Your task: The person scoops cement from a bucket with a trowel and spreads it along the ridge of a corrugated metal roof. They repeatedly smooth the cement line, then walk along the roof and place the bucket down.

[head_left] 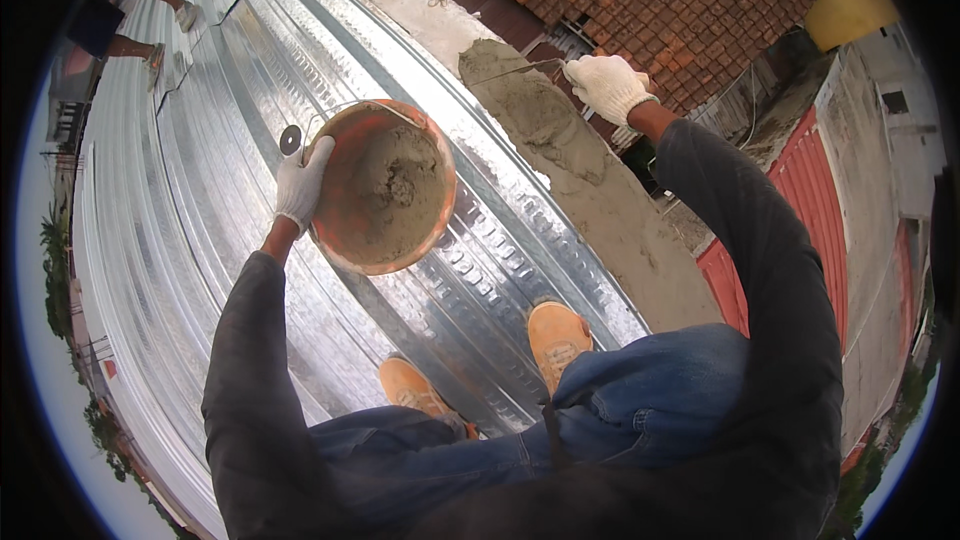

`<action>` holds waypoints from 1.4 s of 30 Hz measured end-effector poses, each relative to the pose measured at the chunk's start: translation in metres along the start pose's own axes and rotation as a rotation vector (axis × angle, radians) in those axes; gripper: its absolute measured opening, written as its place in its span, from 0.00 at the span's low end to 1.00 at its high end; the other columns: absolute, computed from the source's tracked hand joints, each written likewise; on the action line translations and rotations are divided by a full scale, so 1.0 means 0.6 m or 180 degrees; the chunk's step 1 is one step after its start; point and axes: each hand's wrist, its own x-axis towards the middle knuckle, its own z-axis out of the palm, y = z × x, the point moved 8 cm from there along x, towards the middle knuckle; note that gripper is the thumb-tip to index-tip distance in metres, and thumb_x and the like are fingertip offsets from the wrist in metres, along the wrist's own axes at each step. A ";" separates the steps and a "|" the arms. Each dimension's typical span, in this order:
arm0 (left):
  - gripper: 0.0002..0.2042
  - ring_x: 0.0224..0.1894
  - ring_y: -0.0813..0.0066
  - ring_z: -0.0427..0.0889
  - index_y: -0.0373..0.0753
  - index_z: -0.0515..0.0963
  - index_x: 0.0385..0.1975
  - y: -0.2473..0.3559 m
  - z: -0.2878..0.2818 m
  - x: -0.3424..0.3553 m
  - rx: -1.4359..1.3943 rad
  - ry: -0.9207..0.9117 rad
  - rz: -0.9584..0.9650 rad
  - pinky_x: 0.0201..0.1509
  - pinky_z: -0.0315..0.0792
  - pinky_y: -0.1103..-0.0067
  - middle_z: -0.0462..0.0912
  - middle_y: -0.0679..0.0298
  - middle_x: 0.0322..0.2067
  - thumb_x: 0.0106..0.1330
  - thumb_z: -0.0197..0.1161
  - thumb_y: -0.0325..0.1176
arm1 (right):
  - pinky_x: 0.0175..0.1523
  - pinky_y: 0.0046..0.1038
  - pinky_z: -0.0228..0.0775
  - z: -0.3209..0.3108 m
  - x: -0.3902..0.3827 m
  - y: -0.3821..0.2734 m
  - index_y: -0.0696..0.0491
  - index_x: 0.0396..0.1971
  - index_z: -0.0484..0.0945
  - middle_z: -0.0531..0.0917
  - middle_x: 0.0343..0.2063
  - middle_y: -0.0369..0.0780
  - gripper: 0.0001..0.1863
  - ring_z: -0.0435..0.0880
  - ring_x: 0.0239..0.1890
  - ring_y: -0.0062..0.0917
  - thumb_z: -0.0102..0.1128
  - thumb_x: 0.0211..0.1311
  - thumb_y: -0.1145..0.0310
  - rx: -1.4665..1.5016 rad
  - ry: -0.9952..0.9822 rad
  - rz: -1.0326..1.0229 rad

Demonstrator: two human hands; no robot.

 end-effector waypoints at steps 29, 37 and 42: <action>0.42 0.49 0.67 0.90 0.27 0.88 0.58 -0.023 0.000 0.017 0.0402 -0.0294 -0.0029 0.58 0.82 0.67 0.93 0.52 0.47 0.82 0.57 0.71 | 0.51 0.49 0.78 0.006 -0.110 0.041 0.51 0.47 0.79 0.85 0.41 0.47 0.11 0.88 0.48 0.49 0.69 0.73 0.63 0.0570 -0.0362 0.0622; 0.43 0.54 0.68 0.90 0.27 0.86 0.65 -0.017 0.017 0.009 -0.0272 -0.0480 0.0087 0.62 0.82 0.72 0.93 0.52 0.51 0.81 0.58 0.71 | 0.52 0.48 0.80 -0.004 -0.102 0.018 0.51 0.46 0.81 0.91 0.39 0.47 0.16 0.90 0.46 0.50 0.63 0.80 0.52 0.0424 -0.0618 0.1140; 0.37 0.51 0.76 0.87 0.28 0.87 0.62 -0.024 0.002 -0.008 -0.0356 -0.0287 -0.0257 0.59 0.79 0.75 0.92 0.60 0.50 0.85 0.59 0.65 | 0.53 0.50 0.81 0.007 -0.102 0.048 0.51 0.49 0.82 0.90 0.42 0.46 0.17 0.90 0.50 0.48 0.64 0.79 0.52 0.0211 -0.0755 0.1055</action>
